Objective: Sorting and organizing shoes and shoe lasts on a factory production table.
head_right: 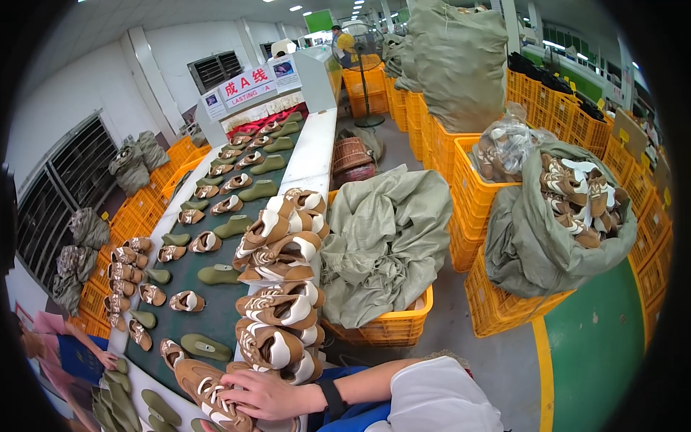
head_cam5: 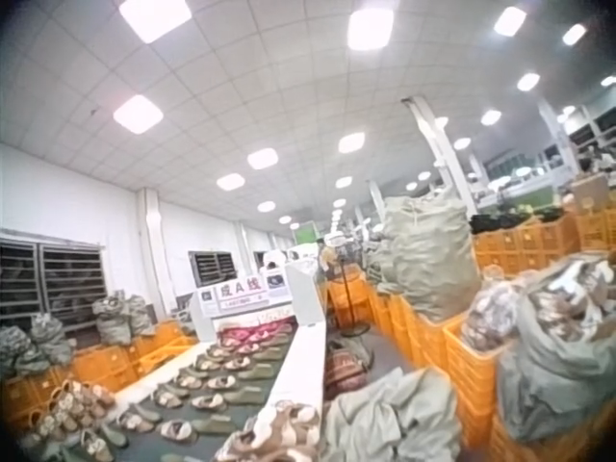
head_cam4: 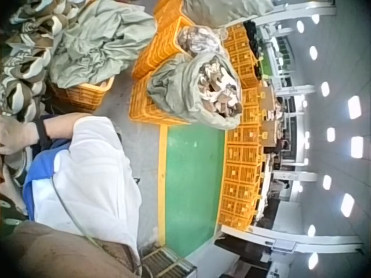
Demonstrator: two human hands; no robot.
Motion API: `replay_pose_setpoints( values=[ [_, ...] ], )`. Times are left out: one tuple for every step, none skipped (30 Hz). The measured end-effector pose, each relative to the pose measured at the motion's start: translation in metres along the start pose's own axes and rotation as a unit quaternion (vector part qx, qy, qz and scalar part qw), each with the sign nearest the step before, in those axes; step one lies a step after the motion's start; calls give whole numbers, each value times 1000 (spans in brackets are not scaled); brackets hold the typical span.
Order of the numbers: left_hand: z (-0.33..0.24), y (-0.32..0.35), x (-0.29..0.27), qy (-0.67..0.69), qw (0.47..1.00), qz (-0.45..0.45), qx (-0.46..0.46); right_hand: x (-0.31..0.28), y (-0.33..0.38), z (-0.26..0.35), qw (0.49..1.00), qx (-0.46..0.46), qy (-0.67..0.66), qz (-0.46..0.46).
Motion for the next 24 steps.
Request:
replay_pose_setpoints(
  values=[
    [-1, 2, -1, -1, 1000, 0, 0, 0, 2, 1, 1000, 0, -1, 0],
    [-3, 3, -2, -21, 1000, -7, 6, 3, 4, -1, 998, 41, -26, 26],
    [-4, 5, -4, -42, 999, -15, 12, 7, 6, -4, 994, 82, -52, 53],
    [-1, 7, -6, -42, 999, -15, 10, 7, 8, -4, 994, 83, -52, 54],
    [1, 6, -5, -65, 998, 3, 16, 14, 12, -10, 984, 127, -80, 93],
    [1, 7, -4, -89, 996, 21, 21, 21, 17, -14, 971, 171, -108, 132],
    [2, 8, -6, -90, 996, 21, 17, 19, 20, -13, 970, 174, -110, 133],
    [-9, 4, 1, -142, 988, 35, 42, 13, 18, -12, 972, 172, -98, 125],
    [-15, 1, 7, -194, 978, 50, 65, 9, 17, -12, 974, 172, -87, 117],
    [-18, 0, 9, -203, 972, 34, 111, 10, 18, -14, 973, 176, -88, 118],
    [-11, -4, 11, -204, 973, 37, 106, 7, 18, -15, 981, 158, -54, 101],
    [-20, 0, 4, -289, 941, 12, 175, 10, 14, -5, 988, 127, -23, 90],
    [-27, 4, 0, -372, 897, -13, 240, 18, 11, -4, 988, 120, -30, 98],
    [-26, -1, 0, -340, 909, -19, 242, 19, 8, -10, 992, 101, 6, 74],
    [-26, -2, 4, -349, 905, -7, 244, 15, 6, -7, 994, 88, 39, 53],
    [-26, -7, 12, -381, 893, -4, 240, 9, 3, -13, 992, 97, 40, 63],
    [-37, -5, 16, -398, 874, -26, 277, 2, -1, -8, 995, 67, 68, 23],
    [-36, -2, 15, -421, 866, -21, 270, -4, -8, -4, 996, 71, 50, 21],
    [-33, -3, 15, -438, 857, -23, 270, -10, -14, -3, 997, 65, 39, 16],
    [-23, -7, 10, -411, 868, -13, 278, -8, -17, -3, 997, 66, 35, 21],
    [-13, -8, 6, -379, 879, -2, 290, -6, -17, -4, 997, 66, 36, 24],
    [0, -11, -2, -325, 912, -9, 250, 0, -16, -4, 996, 72, 45, 31],
    [-3, -9, -2, -367, 881, -37, 295, 5, -13, -8, 993, 89, 48, 63],
    [-7, -9, 1, -389, 877, -12, 281, 7, -9, -8, 993, 88, 49, 66]
  ],
)
Point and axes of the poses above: each hand's wrist, its own y-axis away from the middle knuckle, its own x-axis out of the palm, z = x × y, the point moved 8 cm from there along -y, towards the middle knuckle, and after that the axes turned 1 degree about -y, right-handed, at the moved point
